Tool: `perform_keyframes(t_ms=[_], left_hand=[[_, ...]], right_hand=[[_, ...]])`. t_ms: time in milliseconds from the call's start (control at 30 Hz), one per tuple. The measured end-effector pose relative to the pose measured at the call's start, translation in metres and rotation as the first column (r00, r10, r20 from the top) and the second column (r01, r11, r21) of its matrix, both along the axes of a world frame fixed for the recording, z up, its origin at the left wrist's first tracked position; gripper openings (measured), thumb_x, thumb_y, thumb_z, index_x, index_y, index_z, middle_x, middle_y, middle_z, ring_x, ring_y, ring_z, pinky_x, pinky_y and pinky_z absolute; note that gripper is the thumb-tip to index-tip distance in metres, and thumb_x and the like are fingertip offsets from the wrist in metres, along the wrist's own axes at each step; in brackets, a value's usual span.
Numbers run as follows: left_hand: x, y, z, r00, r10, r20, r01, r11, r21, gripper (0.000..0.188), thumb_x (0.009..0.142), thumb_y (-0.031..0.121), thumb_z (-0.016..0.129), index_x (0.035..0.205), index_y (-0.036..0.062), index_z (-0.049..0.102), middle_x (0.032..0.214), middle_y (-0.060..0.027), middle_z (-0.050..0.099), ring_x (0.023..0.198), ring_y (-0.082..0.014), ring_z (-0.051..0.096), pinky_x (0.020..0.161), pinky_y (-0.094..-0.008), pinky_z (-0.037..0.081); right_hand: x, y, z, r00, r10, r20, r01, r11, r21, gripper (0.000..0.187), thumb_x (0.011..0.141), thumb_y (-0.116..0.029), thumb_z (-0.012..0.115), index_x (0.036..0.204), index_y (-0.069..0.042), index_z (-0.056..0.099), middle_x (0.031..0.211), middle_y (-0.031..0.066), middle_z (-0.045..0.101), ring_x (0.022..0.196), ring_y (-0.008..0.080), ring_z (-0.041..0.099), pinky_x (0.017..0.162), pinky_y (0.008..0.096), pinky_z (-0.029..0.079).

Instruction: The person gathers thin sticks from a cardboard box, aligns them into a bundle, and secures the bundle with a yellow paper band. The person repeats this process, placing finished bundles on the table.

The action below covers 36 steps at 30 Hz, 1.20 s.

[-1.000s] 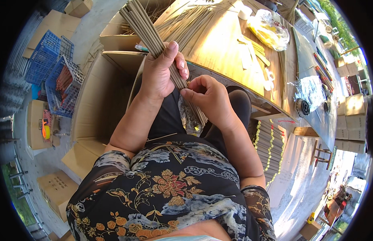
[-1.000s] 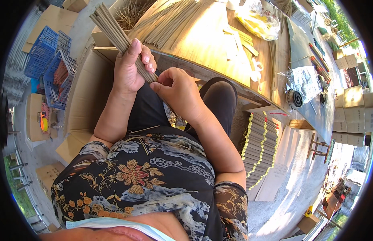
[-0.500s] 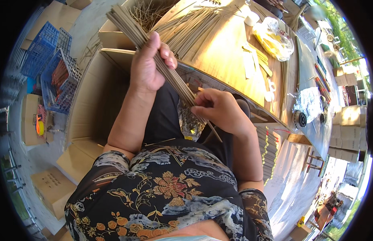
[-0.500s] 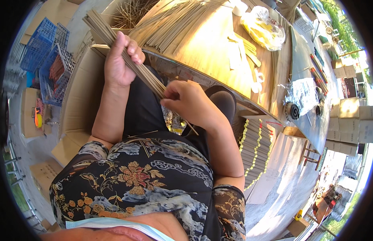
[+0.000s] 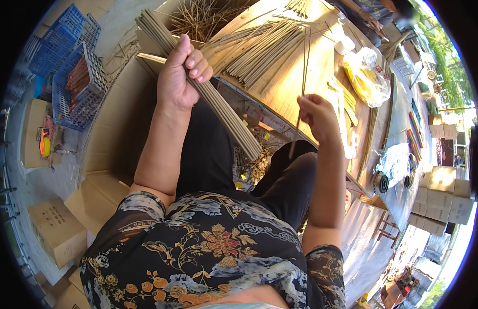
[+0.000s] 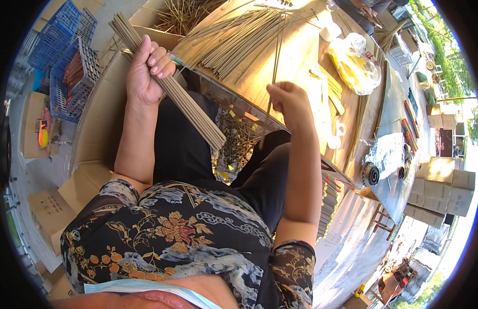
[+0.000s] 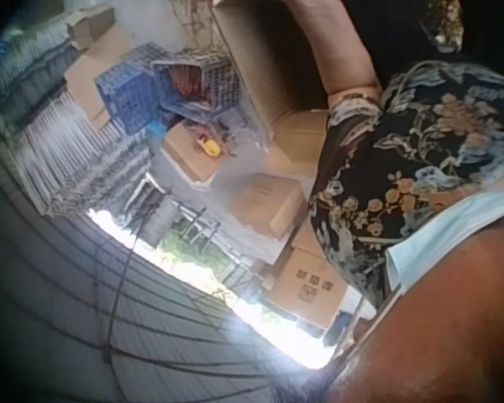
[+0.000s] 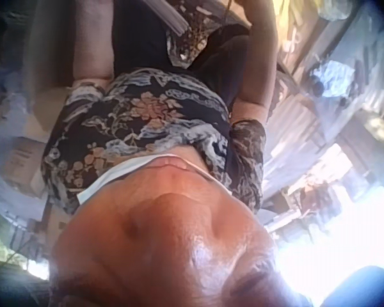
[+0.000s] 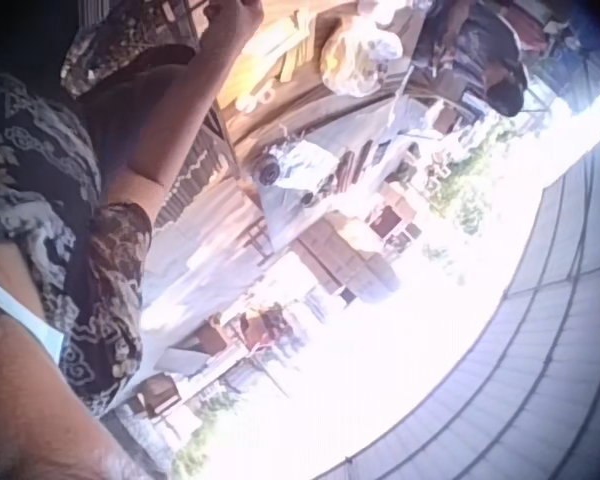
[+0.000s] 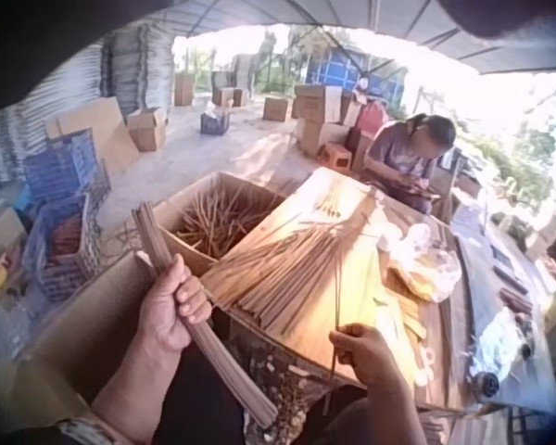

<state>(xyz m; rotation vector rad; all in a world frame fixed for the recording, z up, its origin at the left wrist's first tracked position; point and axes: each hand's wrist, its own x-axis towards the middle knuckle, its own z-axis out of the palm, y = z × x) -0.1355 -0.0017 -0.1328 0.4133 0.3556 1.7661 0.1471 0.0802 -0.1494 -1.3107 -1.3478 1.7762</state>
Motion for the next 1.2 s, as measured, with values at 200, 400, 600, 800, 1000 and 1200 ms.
perform_keyframes(t_ms=[200,400,600,800,1000,1200], left_hand=[[0.018,0.002,-0.003,0.998,-0.06,-0.013,0.059,0.996,-0.065,0.03,0.092,0.028,0.044,0.067,0.0115,0.044,0.052,0.0035,0.038,0.04,-0.0062,0.034,0.037,-0.0203,0.03],[0.033,0.001,0.001,0.99,0.004,-0.138,-0.034,0.977,-0.211,0.03,0.089,0.031,0.05,0.066,0.013,0.045,0.051,0.0042,0.039,0.04,-0.0066,0.036,0.038,-0.0211,0.031],[0.071,-0.005,0.009,0.968,0.079,-0.237,-0.139,0.959,-0.248,0.034,0.081,0.029,0.063,0.059,0.0109,0.044,0.05,0.0015,0.041,0.041,-0.0101,0.041,0.04,-0.0246,0.035],[0.083,-0.022,0.026,0.959,-0.156,-0.235,0.111,0.975,-0.193,0.03,0.085,0.03,0.057,0.064,0.0114,0.045,0.052,0.002,0.042,0.043,-0.0095,0.041,0.043,-0.0237,0.035],[0.07,-0.025,0.033,0.936,-0.316,-0.157,0.327,0.944,0.049,0.028,0.09,0.031,0.047,0.071,0.011,0.045,0.054,0.0032,0.04,0.043,-0.0076,0.039,0.041,-0.0219,0.034],[0.085,-0.037,0.045,0.944,-0.23,-0.238,0.206,0.971,-0.12,0.029,0.092,0.029,0.043,0.071,0.0107,0.043,0.052,0.0033,0.038,0.041,-0.0077,0.037,0.04,-0.0222,0.033]], right_hand=[[-0.037,0.083,-0.064,0.973,-0.226,-0.054,0.219,0.968,-0.12,0.016,0.076,-0.013,0.067,0.075,-0.003,0.055,0.065,0.0037,0.053,0.055,0.0106,0.05,0.05,0.0231,0.043],[-0.058,0.039,-0.009,0.977,-0.072,0.201,0.0,0.941,0.337,0.032,0.079,-0.018,0.063,0.101,0.005,0.055,0.084,0.0078,0.06,0.075,0.0154,0.057,0.066,0.0265,0.047],[-0.068,-0.086,0.022,0.856,0.168,0.489,-0.422,0.773,0.474,0.051,0.071,-0.029,0.068,0.107,0.003,0.05,0.103,0.0191,0.055,0.093,0.027,0.056,0.079,0.0327,0.044],[-0.063,-0.122,0.016,0.944,0.275,0.185,-0.327,0.863,0.386,0.025,0.079,-0.021,0.062,0.074,-0.004,0.045,0.053,0.0054,0.051,0.047,0.0227,0.053,0.046,0.0303,0.043],[-0.042,-0.14,0.03,0.799,0.396,-0.452,-0.541,0.802,-0.254,0.023,0.082,-0.014,0.059,0.071,-0.009,0.04,0.049,-0.0019,0.039,0.035,0.0078,0.038,0.035,0.0218,0.033],[-0.042,-0.163,0.041,0.944,0.315,0.098,-0.322,0.944,0.071,0.019,0.084,-0.017,0.057,0.076,-0.004,0.046,0.05,0.0013,0.045,0.038,0.0087,0.043,0.037,0.0234,0.037]])
